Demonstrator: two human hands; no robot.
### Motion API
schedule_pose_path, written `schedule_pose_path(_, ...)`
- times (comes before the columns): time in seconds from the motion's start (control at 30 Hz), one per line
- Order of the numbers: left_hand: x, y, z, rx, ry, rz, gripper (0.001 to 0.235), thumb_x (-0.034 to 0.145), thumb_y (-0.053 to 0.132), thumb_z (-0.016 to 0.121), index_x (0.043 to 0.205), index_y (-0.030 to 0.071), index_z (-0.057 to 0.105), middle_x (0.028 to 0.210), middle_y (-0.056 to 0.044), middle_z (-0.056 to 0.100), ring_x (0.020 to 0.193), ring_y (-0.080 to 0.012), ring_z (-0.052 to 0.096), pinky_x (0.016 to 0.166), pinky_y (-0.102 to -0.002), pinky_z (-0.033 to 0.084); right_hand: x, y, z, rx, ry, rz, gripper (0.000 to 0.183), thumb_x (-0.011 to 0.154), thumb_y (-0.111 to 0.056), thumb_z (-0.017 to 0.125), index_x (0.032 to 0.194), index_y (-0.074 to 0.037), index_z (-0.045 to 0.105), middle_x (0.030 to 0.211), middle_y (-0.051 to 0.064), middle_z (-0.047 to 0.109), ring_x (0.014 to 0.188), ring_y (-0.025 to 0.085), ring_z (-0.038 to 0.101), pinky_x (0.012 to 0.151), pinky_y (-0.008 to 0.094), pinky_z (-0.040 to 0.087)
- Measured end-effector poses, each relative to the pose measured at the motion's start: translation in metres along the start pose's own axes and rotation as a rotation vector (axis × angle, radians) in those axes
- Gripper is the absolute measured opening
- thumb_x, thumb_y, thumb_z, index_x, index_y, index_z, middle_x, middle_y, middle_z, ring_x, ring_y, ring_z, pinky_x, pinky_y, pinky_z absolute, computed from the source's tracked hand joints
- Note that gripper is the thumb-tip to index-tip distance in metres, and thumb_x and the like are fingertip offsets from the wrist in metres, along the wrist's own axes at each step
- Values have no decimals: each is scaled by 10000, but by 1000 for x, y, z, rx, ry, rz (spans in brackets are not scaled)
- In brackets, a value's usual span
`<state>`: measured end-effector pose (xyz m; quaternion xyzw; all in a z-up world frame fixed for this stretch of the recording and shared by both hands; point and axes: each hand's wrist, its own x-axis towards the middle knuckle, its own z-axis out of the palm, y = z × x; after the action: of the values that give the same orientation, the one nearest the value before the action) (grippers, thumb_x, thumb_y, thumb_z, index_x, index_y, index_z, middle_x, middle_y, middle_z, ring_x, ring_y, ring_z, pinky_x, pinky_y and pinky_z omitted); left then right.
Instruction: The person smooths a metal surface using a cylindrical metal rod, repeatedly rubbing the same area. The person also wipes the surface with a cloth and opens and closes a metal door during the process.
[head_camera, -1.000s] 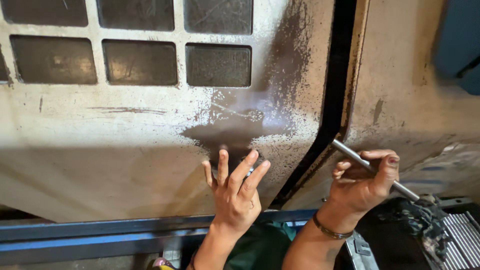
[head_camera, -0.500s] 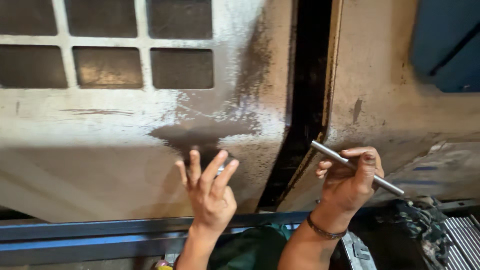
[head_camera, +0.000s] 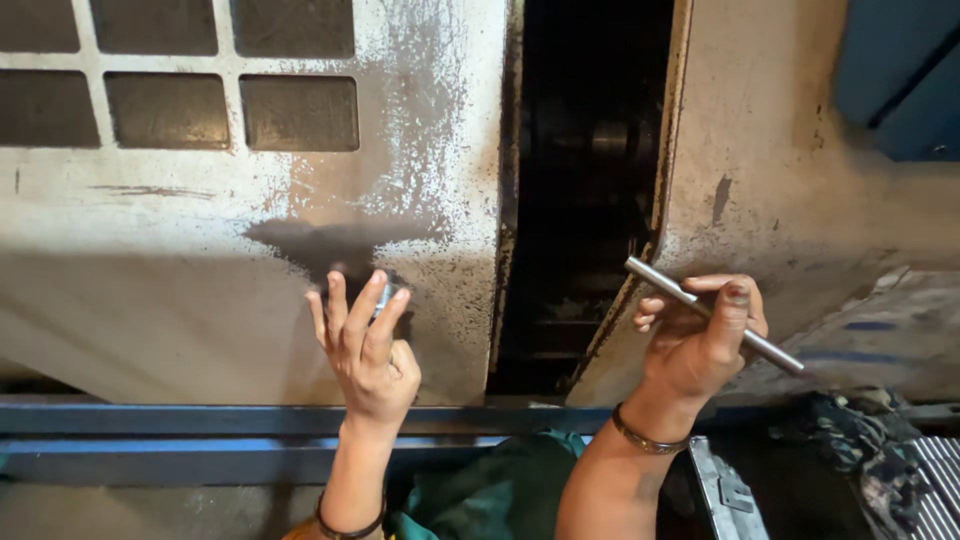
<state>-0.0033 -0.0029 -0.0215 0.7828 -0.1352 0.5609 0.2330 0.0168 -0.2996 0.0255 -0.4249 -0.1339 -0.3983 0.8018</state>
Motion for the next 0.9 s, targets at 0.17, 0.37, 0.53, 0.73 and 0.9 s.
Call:
schedule_pose_path(0.17, 2, 2, -2, 19, 18, 19, 617, 791, -137, 560, 1332, 153, 629, 1492, -61, 561, 1538, -367, 357, 1296, -627, 206, 5, -7, -3, -3, 5, 4, 433, 1097, -437, 639, 1009, -19, 569, 703, 155, 615, 597, 260, 654, 513, 357, 519)
schedule_pose_path(0.37, 2, 3, -2, 75, 37, 30, 588, 808, -120, 553, 1331, 134, 633, 1498, -72, 563, 1518, -374, 398, 1288, -620, 260, 13, -15, -16, -63, -107, -63, 527, 1098, -525, 613, 1023, -6, 556, 711, 186, 635, 592, 268, 655, 530, 350, 518)
schedule_pose_path(0.53, 1, 6, -1, 142, 54, 31, 621, 813, -132, 528, 1373, 123, 608, 1529, -86, 545, 1520, -376, 406, 1286, -616, 299, 15, -24, -36, -70, -111, -96, 612, 1111, -589, 558, 1006, 14, 552, 724, 165, 605, 601, 284, 652, 538, 362, 536)
schedule_pose_path(0.73, 1, 17, -3, 175, 49, -14, 640, 804, -144, 516, 1379, 126, 600, 1543, -92, 536, 1517, -368, 417, 1283, -600, 323, 21, -53, -51, -55, -135, -156, 722, 1057, -703, 461, 987, 10, 551, 772, 179, 622, 586, 288, 654, 516, 359, 557)
schedule_pose_path(0.9, 0, 17, 0, 243, 53, -19, 637, 826, -146, 528, 1387, 147, 601, 1559, -99, 520, 1516, -368, 418, 1279, -592, 331, 27, -60, -48, -57, -202, -196, 778, 983, -764, 421, 1014, 3, 552, 754, 175, 623, 559, 278, 657, 487, 337, 562)
